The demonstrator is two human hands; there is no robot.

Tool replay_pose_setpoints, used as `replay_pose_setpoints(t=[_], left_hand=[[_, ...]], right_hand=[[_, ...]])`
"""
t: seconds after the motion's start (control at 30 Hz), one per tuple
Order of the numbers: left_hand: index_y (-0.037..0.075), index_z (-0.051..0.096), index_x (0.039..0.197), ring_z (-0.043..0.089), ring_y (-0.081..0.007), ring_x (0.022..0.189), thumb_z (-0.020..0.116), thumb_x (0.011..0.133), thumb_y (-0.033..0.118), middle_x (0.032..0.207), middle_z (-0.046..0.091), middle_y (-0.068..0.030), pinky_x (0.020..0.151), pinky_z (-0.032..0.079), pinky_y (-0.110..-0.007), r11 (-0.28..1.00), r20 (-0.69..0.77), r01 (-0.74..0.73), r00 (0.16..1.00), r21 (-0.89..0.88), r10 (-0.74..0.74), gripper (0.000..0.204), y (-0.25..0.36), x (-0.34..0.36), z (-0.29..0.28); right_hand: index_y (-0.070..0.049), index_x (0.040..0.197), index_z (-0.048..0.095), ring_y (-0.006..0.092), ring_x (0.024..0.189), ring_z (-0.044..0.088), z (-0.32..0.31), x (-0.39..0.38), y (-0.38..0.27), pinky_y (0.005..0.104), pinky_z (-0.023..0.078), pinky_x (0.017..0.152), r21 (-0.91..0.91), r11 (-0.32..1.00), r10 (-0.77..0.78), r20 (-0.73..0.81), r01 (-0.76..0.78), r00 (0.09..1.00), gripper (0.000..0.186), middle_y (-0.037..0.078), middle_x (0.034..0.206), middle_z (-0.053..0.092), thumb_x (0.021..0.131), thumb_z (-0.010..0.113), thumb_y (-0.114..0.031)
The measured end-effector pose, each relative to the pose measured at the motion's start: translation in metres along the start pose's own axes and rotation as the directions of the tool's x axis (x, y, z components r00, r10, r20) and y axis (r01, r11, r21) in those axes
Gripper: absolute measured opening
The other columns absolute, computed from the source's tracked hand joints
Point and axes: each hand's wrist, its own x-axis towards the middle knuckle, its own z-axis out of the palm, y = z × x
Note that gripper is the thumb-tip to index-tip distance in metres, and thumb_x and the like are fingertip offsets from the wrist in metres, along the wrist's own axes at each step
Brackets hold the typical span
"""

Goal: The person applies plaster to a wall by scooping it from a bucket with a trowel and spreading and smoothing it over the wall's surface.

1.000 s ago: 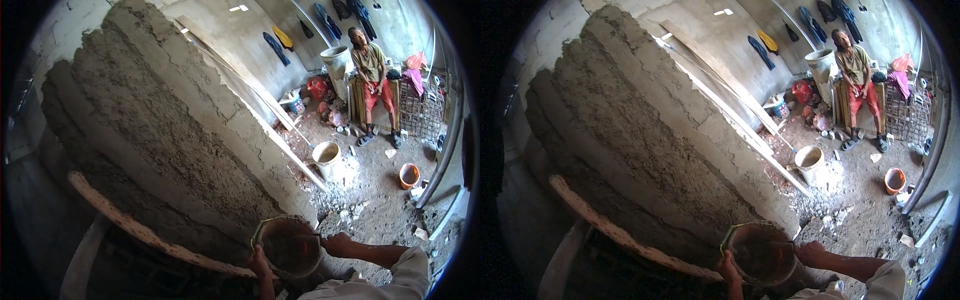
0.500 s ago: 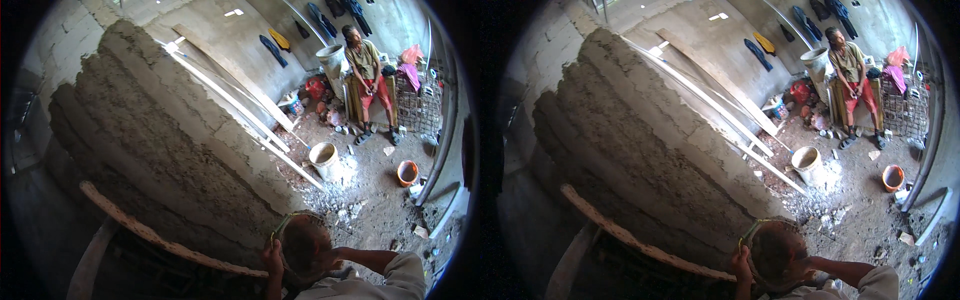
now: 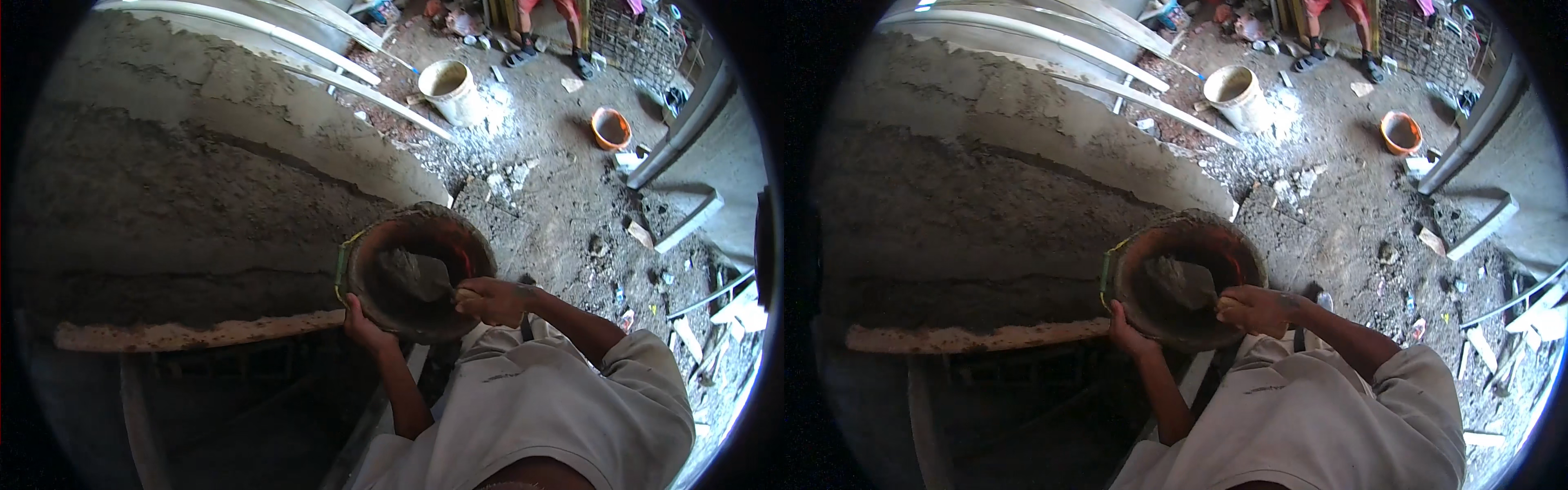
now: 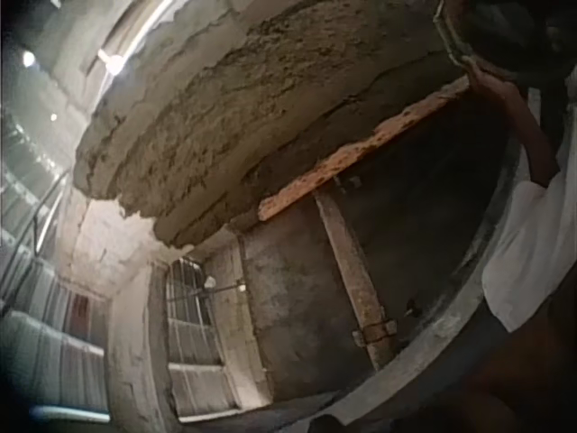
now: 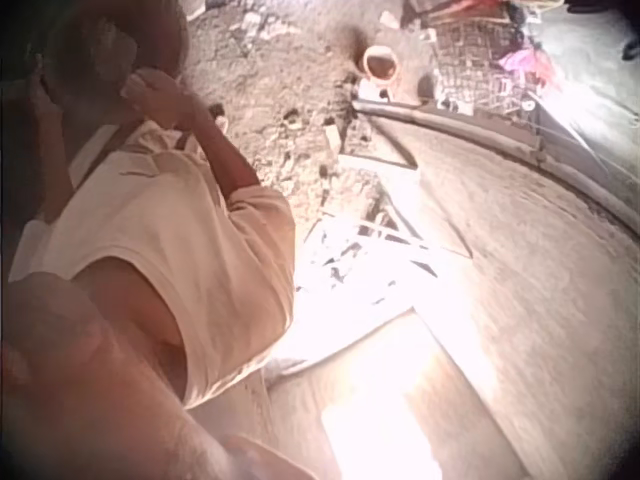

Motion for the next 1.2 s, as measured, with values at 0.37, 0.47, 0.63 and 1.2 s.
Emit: replay_pose_setpoints(t=[0.37, 0.47, 0.63, 1.2], left_hand=[[-0.011, 0.055, 0.118, 0.057, -0.0284, 0.106, 0.056, 0.092, 0.03, 0.121, 0.056, -0.0188, 0.092, 0.046, -0.041, 0.956, -0.14, 0.285, 0.952, 0.068, -0.273, 0.048, -0.075, 0.082, -0.061], [-0.01, 0.054, 0.12, 0.056, -0.0281, 0.109, 0.055, 0.093, 0.032, 0.123, 0.054, -0.0197, 0.093, 0.045, -0.04, 0.945, -0.114, 0.277, 0.959, 0.177, -0.26, 0.051, -0.096, 0.105, -0.078], [-0.01, 0.054, 0.12, 0.056, -0.0279, 0.107, 0.055, 0.093, 0.037, 0.121, 0.055, -0.0201, 0.092, 0.046, -0.039, 0.921, -0.055, 0.234, 0.972, 0.312, -0.228, 0.055, -0.116, 0.123, -0.105], [-0.007, 0.052, 0.122, 0.054, -0.0245, 0.109, 0.056, 0.091, 0.045, 0.12, 0.056, -0.017, 0.094, 0.043, -0.036, 0.708, -0.466, 0.547, 0.818, 0.448, -0.337, 0.06, -0.33, 0.112, -0.214]], right_hand=[[-0.007, 0.1, 0.052, 0.0094, 0.059, 0.053, 0.036, 0.056, 0.075, 0.0255, 0.045, 0.052, 0.277, 0.96, 0.022, -0.248, 0.049, 0.969, 0.029, 0.001, 0.076, 0.052, 0.091, 0.059, -0.033], [-0.006, 0.103, 0.052, 0.0095, 0.058, 0.053, 0.047, 0.082, 0.089, 0.0252, 0.045, 0.053, 0.284, 0.957, 0.047, -0.357, 0.061, 0.933, 0.03, 0.002, 0.076, 0.053, 0.091, 0.06, -0.033], [-0.007, 0.108, 0.052, 0.009, 0.062, 0.054, 0.053, 0.125, 0.104, 0.0248, 0.047, 0.055, 0.345, 0.937, 0.117, -0.443, 0.049, 0.889, 0.032, 0.002, 0.08, 0.054, 0.09, 0.061, -0.032], [-0.007, 0.117, 0.049, 0.0091, 0.06, 0.055, -0.116, 0.271, 0.363, 0.025, 0.047, 0.056, 0.637, 0.743, 0.316, -0.606, 0.207, 0.73, 0.037, 0.001, 0.079, 0.056, 0.087, 0.066, -0.02]])
